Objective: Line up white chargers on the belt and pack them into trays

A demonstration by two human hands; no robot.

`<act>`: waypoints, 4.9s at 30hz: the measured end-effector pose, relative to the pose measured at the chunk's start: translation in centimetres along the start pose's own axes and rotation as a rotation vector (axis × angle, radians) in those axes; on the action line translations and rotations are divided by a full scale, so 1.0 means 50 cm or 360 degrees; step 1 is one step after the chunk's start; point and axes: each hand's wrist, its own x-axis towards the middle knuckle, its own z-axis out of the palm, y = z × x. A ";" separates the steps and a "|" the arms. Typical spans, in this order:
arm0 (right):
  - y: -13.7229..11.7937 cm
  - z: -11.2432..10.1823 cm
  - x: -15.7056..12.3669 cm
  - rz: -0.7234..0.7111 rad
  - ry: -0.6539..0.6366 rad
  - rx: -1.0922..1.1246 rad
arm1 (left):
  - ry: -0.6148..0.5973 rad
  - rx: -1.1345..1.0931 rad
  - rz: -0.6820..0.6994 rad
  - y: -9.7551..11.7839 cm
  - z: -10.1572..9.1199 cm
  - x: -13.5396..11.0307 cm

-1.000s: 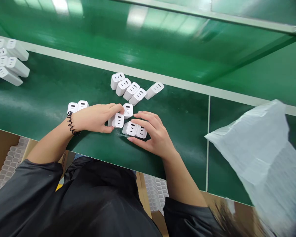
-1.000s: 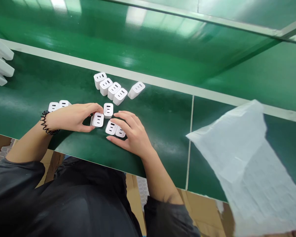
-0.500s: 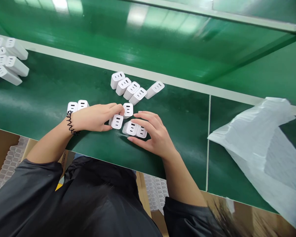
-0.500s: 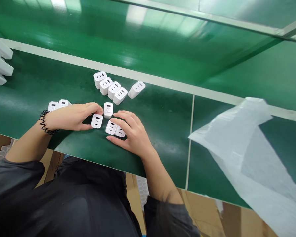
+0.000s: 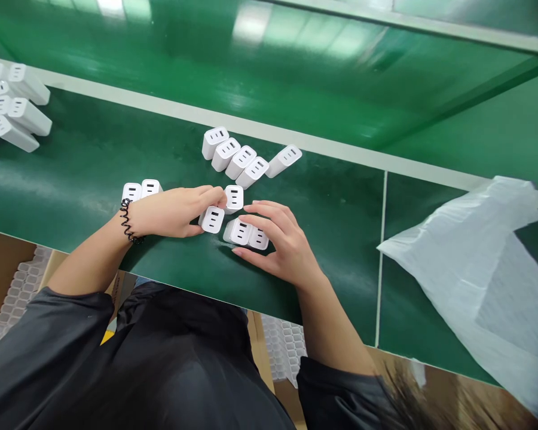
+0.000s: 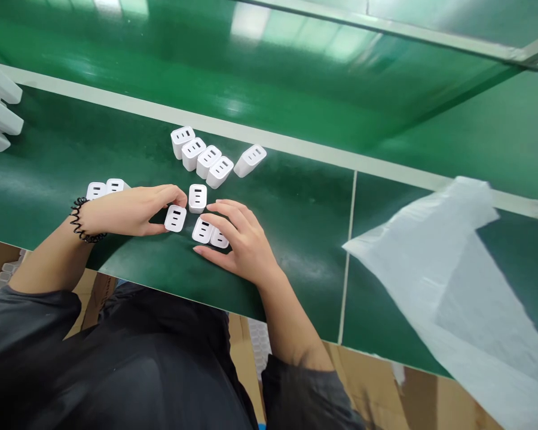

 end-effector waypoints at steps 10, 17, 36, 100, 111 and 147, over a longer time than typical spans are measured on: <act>-0.001 -0.003 0.000 -0.0001 -0.0013 -0.0023 | -0.0028 -0.0064 0.0007 0.003 0.000 -0.004; -0.004 -0.005 -0.001 0.0015 -0.0009 0.0015 | -0.0037 -0.0052 -0.0002 0.004 0.000 -0.004; -0.032 -0.003 -0.005 -0.0167 0.0023 -0.0003 | -0.0042 -0.0160 0.0202 0.021 0.009 -0.001; 0.000 -0.014 0.001 0.0306 0.0149 0.0163 | 0.0084 -0.0165 -0.0211 -0.015 0.014 -0.003; 0.050 0.001 0.063 0.0451 0.0168 -0.0307 | 0.0044 -0.0088 -0.0218 -0.011 0.011 -0.002; -0.019 -0.024 0.069 -0.0079 0.0426 -0.0282 | 0.0806 -0.0051 0.0242 0.036 -0.003 -0.006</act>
